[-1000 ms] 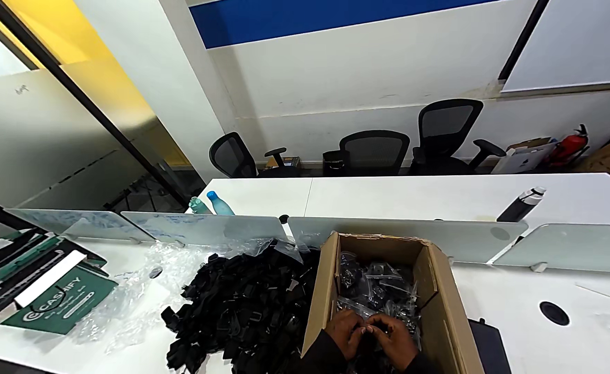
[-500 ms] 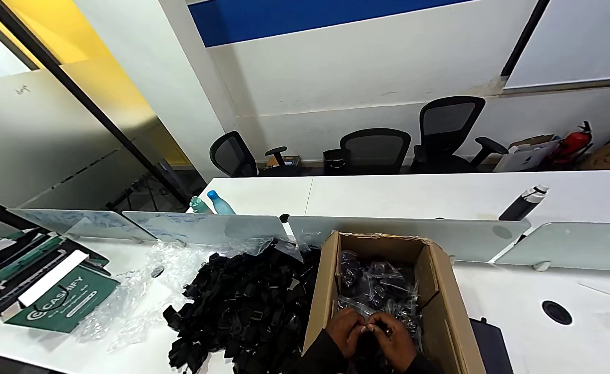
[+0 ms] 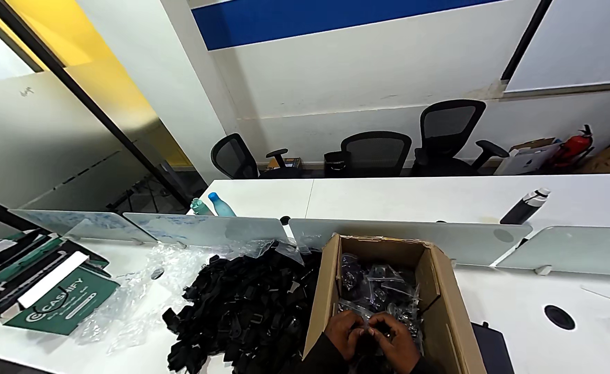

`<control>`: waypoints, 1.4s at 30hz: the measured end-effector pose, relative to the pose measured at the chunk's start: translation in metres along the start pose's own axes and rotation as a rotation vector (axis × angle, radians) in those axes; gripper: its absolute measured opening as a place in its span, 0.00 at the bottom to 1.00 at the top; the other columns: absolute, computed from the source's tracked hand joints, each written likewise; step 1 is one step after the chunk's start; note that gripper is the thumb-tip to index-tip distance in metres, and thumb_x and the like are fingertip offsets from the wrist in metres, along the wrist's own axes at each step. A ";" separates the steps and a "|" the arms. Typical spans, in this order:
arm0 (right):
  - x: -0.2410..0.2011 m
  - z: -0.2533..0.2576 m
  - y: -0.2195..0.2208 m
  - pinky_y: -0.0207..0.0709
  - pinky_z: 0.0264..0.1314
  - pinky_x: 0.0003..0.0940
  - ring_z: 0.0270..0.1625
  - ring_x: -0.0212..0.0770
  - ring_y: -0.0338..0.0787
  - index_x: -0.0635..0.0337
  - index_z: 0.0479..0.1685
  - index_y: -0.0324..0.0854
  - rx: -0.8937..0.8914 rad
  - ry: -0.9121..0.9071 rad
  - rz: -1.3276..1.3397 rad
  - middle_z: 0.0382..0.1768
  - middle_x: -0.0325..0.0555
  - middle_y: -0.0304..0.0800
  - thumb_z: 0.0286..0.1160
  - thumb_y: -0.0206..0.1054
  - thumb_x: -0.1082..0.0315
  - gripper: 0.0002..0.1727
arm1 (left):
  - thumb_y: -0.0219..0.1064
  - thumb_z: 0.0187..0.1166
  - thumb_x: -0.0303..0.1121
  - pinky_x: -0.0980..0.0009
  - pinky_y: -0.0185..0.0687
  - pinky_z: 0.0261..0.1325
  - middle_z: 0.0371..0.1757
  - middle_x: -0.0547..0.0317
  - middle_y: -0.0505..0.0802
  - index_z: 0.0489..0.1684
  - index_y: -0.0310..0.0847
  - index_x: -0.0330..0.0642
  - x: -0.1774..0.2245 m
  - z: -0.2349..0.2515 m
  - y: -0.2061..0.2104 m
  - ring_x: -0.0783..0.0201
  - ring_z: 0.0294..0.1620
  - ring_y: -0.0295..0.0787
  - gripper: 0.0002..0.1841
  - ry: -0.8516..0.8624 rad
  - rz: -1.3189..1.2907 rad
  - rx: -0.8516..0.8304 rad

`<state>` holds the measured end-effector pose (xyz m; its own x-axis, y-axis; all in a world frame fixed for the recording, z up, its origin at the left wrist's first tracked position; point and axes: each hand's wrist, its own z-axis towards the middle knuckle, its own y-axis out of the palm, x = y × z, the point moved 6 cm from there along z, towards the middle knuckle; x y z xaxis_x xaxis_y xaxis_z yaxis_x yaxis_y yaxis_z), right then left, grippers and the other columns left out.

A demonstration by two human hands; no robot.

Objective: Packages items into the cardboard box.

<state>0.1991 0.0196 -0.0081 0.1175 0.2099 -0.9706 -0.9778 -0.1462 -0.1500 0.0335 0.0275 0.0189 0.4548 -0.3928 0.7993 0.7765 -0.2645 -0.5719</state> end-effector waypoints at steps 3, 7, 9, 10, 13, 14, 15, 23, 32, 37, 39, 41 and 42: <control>-0.001 -0.001 -0.001 0.88 0.44 0.28 0.38 0.30 0.91 0.64 0.44 0.88 0.012 -0.019 -0.003 0.40 0.43 0.94 0.67 0.72 0.74 0.08 | 0.70 0.76 0.26 0.60 0.90 0.58 0.45 0.43 0.95 0.49 0.88 0.30 0.000 -0.001 0.000 0.55 0.44 0.94 0.10 -0.018 -0.016 0.009; -0.003 -0.001 -0.001 0.87 0.42 0.27 0.36 0.29 0.90 0.62 0.42 0.89 0.017 -0.052 -0.019 0.38 0.41 0.94 0.66 0.73 0.72 0.07 | 0.72 0.75 0.29 0.61 0.89 0.60 0.46 0.44 0.95 0.49 0.87 0.30 -0.001 -0.002 -0.001 0.57 0.47 0.94 0.12 0.012 -0.057 0.022; -0.003 -0.002 -0.001 0.86 0.41 0.26 0.36 0.29 0.90 0.60 0.40 0.90 0.022 -0.084 -0.046 0.38 0.40 0.94 0.66 0.74 0.69 0.06 | 0.72 0.74 0.29 0.60 0.89 0.61 0.45 0.46 0.95 0.47 0.87 0.31 -0.001 -0.002 -0.002 0.57 0.48 0.94 0.10 0.035 -0.075 0.036; -0.003 -0.001 -0.001 0.86 0.42 0.26 0.37 0.29 0.90 0.59 0.39 0.90 0.027 -0.097 -0.060 0.37 0.39 0.94 0.66 0.74 0.68 0.06 | 0.72 0.74 0.29 0.60 0.88 0.61 0.44 0.46 0.95 0.45 0.87 0.31 -0.001 -0.002 -0.002 0.57 0.48 0.94 0.10 0.037 -0.082 0.035; -0.003 0.000 -0.002 0.85 0.45 0.27 0.40 0.29 0.90 0.56 0.37 0.90 0.036 -0.120 -0.088 0.37 0.37 0.94 0.65 0.75 0.67 0.05 | 0.71 0.74 0.27 0.59 0.88 0.59 0.43 0.44 0.93 0.43 0.85 0.30 -0.002 -0.002 0.001 0.55 0.47 0.92 0.09 0.053 -0.102 0.008; -0.003 0.000 -0.001 0.85 0.47 0.28 0.41 0.29 0.90 0.55 0.37 0.90 0.035 -0.132 -0.098 0.36 0.37 0.94 0.65 0.75 0.67 0.05 | 0.70 0.74 0.27 0.59 0.88 0.58 0.42 0.44 0.93 0.42 0.83 0.30 -0.002 -0.002 0.002 0.55 0.46 0.91 0.08 0.072 -0.104 0.002; -0.002 0.000 0.000 0.83 0.48 0.28 0.42 0.30 0.89 0.53 0.36 0.90 0.031 -0.148 -0.111 0.36 0.36 0.93 0.64 0.75 0.67 0.04 | 0.69 0.73 0.26 0.59 0.87 0.57 0.42 0.44 0.92 0.41 0.82 0.31 -0.002 -0.003 0.003 0.54 0.45 0.91 0.07 0.089 -0.108 -0.002; -0.003 0.002 -0.001 0.86 0.49 0.29 0.42 0.30 0.91 0.59 0.40 0.88 0.003 -0.055 -0.030 0.39 0.38 0.94 0.64 0.77 0.70 0.08 | 0.72 0.73 0.27 0.60 0.89 0.58 0.43 0.45 0.94 0.41 0.84 0.30 -0.002 -0.004 -0.002 0.56 0.46 0.93 0.09 0.042 -0.100 0.035; 0.001 0.001 0.001 0.87 0.58 0.30 0.46 0.31 0.93 0.63 0.40 0.92 -0.060 0.027 -0.089 0.41 0.44 0.95 0.71 0.73 0.70 0.06 | 0.74 0.71 0.24 0.65 0.92 0.52 0.42 0.47 0.95 0.39 0.84 0.28 -0.003 -0.004 -0.004 0.62 0.41 0.95 0.08 -0.051 -0.177 0.094; 0.000 0.000 0.002 0.87 0.58 0.30 0.47 0.32 0.93 0.63 0.41 0.92 -0.096 0.031 -0.080 0.42 0.45 0.95 0.73 0.72 0.69 0.07 | 0.73 0.70 0.23 0.66 0.92 0.51 0.41 0.48 0.95 0.39 0.84 0.28 -0.002 -0.005 -0.005 0.63 0.40 0.94 0.07 -0.066 -0.173 0.103; 0.001 0.000 0.002 0.87 0.59 0.31 0.47 0.31 0.93 0.63 0.43 0.92 -0.102 0.036 -0.070 0.42 0.45 0.95 0.74 0.72 0.68 0.08 | 0.73 0.70 0.22 0.66 0.92 0.51 0.41 0.48 0.95 0.38 0.83 0.29 -0.002 -0.005 -0.005 0.63 0.40 0.94 0.06 -0.053 -0.173 0.105; 0.001 0.000 0.003 0.87 0.58 0.30 0.47 0.31 0.93 0.63 0.44 0.91 -0.105 0.030 -0.069 0.43 0.44 0.96 0.76 0.71 0.67 0.09 | 0.73 0.70 0.22 0.65 0.92 0.51 0.42 0.47 0.95 0.38 0.83 0.28 -0.002 -0.005 -0.003 0.62 0.40 0.94 0.06 -0.025 -0.173 0.097; 0.001 0.000 0.003 0.87 0.58 0.30 0.46 0.31 0.93 0.63 0.44 0.92 -0.106 0.022 -0.073 0.43 0.44 0.96 0.76 0.70 0.67 0.09 | 0.72 0.70 0.22 0.65 0.92 0.52 0.42 0.46 0.94 0.39 0.83 0.28 -0.002 -0.005 -0.003 0.61 0.41 0.94 0.06 -0.012 -0.171 0.088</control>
<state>0.1961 0.0193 -0.0096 0.1927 0.2023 -0.9602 -0.9427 -0.2334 -0.2384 0.0285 0.0249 0.0185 0.3176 -0.3378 0.8860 0.8779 -0.2483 -0.4094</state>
